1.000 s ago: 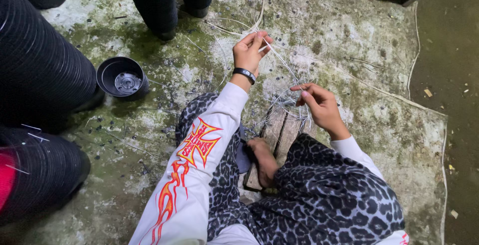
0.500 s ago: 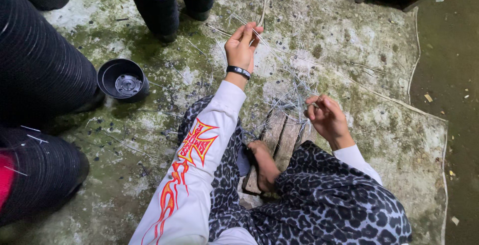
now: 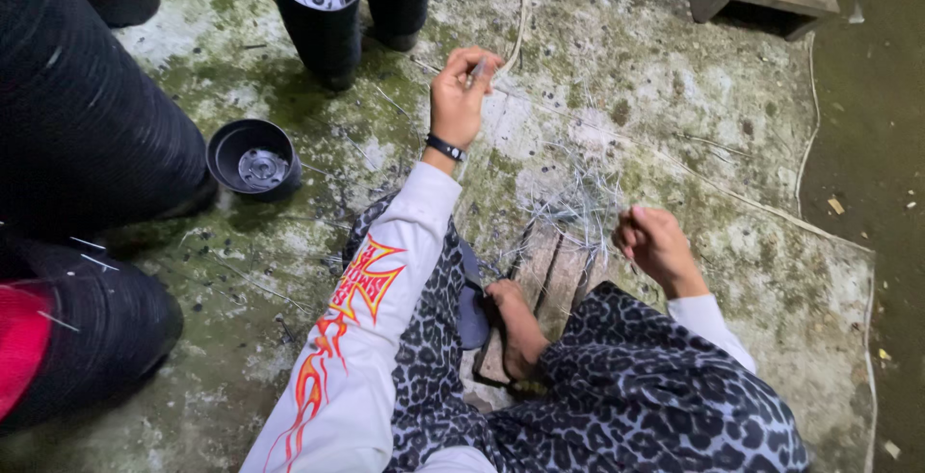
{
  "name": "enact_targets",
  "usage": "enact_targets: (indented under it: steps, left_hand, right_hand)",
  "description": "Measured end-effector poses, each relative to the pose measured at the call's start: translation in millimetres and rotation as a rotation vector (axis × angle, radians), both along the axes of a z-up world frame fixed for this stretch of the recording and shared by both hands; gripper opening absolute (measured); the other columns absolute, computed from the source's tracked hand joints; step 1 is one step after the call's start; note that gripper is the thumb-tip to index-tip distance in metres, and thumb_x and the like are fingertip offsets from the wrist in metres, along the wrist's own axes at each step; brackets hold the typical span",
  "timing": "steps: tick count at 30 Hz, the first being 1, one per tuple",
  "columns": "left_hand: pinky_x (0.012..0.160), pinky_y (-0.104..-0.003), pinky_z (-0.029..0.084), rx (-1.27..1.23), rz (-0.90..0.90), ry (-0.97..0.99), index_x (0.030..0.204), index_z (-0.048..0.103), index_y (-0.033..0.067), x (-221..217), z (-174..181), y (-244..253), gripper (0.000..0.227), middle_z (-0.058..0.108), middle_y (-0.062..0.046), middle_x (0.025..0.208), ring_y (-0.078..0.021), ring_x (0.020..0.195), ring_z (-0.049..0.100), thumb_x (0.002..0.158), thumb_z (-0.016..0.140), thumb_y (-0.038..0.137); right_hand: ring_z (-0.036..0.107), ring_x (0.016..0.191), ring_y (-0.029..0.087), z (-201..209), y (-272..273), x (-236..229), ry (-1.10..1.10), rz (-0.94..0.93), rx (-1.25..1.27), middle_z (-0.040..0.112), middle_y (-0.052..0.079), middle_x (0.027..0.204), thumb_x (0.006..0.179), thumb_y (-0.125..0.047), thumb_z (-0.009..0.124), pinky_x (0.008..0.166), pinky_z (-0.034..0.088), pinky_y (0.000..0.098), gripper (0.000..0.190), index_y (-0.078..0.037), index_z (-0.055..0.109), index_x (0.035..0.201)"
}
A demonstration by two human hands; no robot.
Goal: The person sits on the floor and repeatedly picks up thin metal wires and small black plastic pieces, then bends and twists the wires to attach the plastic pieces. The person occasionally gathers loose wires and places them into a nearby container.
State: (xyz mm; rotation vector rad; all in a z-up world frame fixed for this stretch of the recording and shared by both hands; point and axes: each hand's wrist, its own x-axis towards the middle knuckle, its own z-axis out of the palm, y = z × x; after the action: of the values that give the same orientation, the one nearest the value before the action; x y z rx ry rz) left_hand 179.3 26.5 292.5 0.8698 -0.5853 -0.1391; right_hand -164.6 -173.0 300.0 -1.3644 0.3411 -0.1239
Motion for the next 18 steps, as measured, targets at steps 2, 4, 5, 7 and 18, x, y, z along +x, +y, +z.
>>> enact_targets:
  steps: [2, 4, 5, 7, 18]
  left_hand:
    - [0.061, -0.025, 0.047, 0.117, -0.046, -0.093, 0.104, 0.071, 0.0028, -3, 16, 21, 0.016, 0.065, -0.008, 0.099, -0.0112, 0.071, 0.056, 0.108, 0.065, 0.017]
    - [0.055, -0.024, 0.046, 0.125, -0.303, -0.040, 0.109, 0.068, 0.0057, -10, 27, 47, 0.016, 0.062, -0.007, 0.081, -0.0108, 0.062, 0.056, 0.111, 0.060, 0.019]
    - [0.052, -0.023, 0.046, 0.132, -0.433, -0.014, 0.111, 0.066, 0.0072, -16, 32, 62, 0.016, 0.060, -0.006, 0.072, -0.0106, 0.057, 0.057, 0.113, 0.057, 0.020]
    - [0.056, -0.026, 0.054, 0.010, -0.647, 0.097, 0.111, 0.064, 0.0074, -32, 40, 91, 0.011, 0.070, -0.010, 0.084, -0.0154, 0.066, 0.068, 0.109, 0.057, 0.016]
    - [0.079, -0.034, 0.064, -0.125, -1.038, 0.386, 0.111, 0.067, -0.0022, -123, 20, 199, 0.021, 0.076, -0.017, 0.101, -0.0246, 0.091, 0.077, 0.103, 0.058, 0.015]
  right_hand:
    - [0.052, 0.054, 0.016, 12, -6, -5, 0.086, 0.248, -0.072, 0.060, 0.008, 0.061, 0.110, -0.035, 0.050, 0.061, 0.046, 0.0325, 0.052, -0.004, 0.058, 0.069]
    - [0.050, 0.050, 0.016, 22, -9, -15, 0.163, 0.331, -0.141, 0.055, 0.005, 0.056, 0.108, -0.037, 0.047, 0.056, 0.045, 0.0325, 0.053, -0.005, 0.056, 0.066]
    - [0.049, 0.049, 0.015, 25, -9, -20, 0.201, 0.371, -0.172, 0.052, 0.003, 0.054, 0.106, -0.038, 0.046, 0.053, 0.045, 0.0325, 0.053, -0.006, 0.056, 0.065]
    - [0.045, 0.048, 0.015, 29, -8, -28, 0.138, 0.323, -0.132, 0.051, 0.004, 0.052, 0.107, -0.037, 0.049, 0.054, 0.041, 0.0320, 0.052, -0.007, 0.051, 0.065]
    - [0.054, 0.073, 0.016, -10, -14, -97, -0.051, -0.022, -0.049, 0.060, 0.005, 0.076, 0.109, -0.028, 0.057, 0.072, 0.045, 0.0317, 0.043, -0.002, 0.059, 0.076]
